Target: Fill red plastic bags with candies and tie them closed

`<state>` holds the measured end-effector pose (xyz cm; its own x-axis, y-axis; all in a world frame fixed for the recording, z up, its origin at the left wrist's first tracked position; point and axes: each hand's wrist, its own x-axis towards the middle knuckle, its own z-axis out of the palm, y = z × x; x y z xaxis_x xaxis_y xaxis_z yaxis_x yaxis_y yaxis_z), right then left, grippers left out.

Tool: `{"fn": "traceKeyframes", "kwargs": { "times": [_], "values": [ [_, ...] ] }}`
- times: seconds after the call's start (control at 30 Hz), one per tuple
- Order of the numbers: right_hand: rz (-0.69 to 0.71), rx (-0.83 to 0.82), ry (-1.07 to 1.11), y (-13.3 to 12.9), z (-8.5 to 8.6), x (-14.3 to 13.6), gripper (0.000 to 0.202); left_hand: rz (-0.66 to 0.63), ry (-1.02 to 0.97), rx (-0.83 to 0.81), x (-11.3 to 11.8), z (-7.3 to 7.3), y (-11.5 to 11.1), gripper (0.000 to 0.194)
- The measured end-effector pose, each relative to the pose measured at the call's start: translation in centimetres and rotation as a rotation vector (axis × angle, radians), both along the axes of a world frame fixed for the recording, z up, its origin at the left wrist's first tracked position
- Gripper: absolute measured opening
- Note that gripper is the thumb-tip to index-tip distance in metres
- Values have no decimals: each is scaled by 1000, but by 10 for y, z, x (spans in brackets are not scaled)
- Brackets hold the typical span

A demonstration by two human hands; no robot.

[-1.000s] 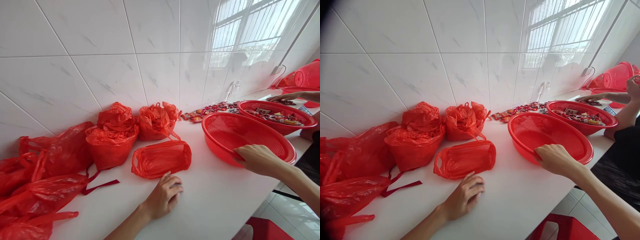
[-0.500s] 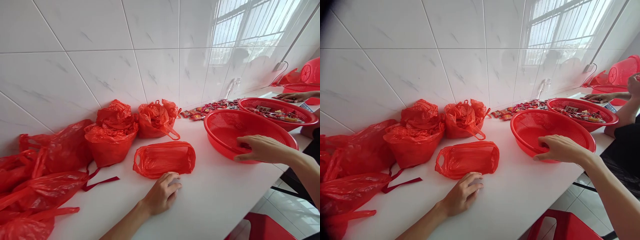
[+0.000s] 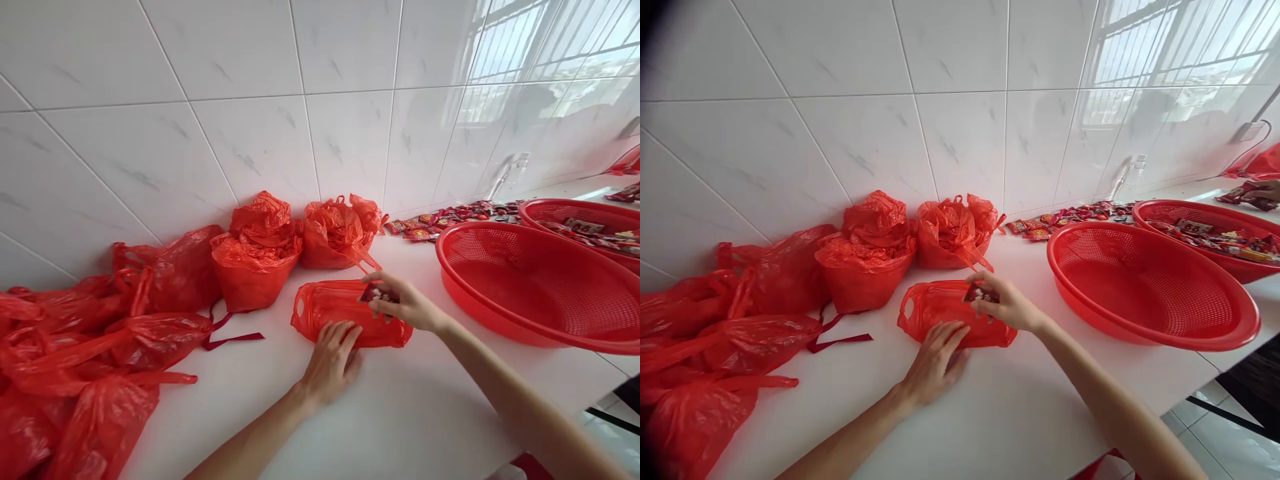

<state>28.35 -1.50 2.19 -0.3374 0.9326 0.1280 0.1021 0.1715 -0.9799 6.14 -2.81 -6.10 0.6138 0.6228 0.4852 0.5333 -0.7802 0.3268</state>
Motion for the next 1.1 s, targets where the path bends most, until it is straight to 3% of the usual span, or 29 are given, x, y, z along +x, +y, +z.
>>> {"fn": "traceKeyframes", "kwargs": {
  "times": [0.13,0.3,0.43,0.63,0.87,1.1],
  "values": [
    [5,-136,97,14,-30,-22,24,-36,-34,-107,2,3,-1,38],
    [-114,-248,240,12,-50,-19,28,42,-246,-200,2,2,1,36],
    [-78,-266,284,8,-52,-18,52,116,-437,-414,9,6,7,38],
    [-49,-251,214,4,-52,-18,55,114,-725,-756,27,12,29,29],
    [-120,-245,244,7,-53,-16,39,94,-846,-785,23,1,35,36],
    [-122,-273,334,7,-56,-19,40,99,-873,-772,21,4,28,37]
  ]
}}
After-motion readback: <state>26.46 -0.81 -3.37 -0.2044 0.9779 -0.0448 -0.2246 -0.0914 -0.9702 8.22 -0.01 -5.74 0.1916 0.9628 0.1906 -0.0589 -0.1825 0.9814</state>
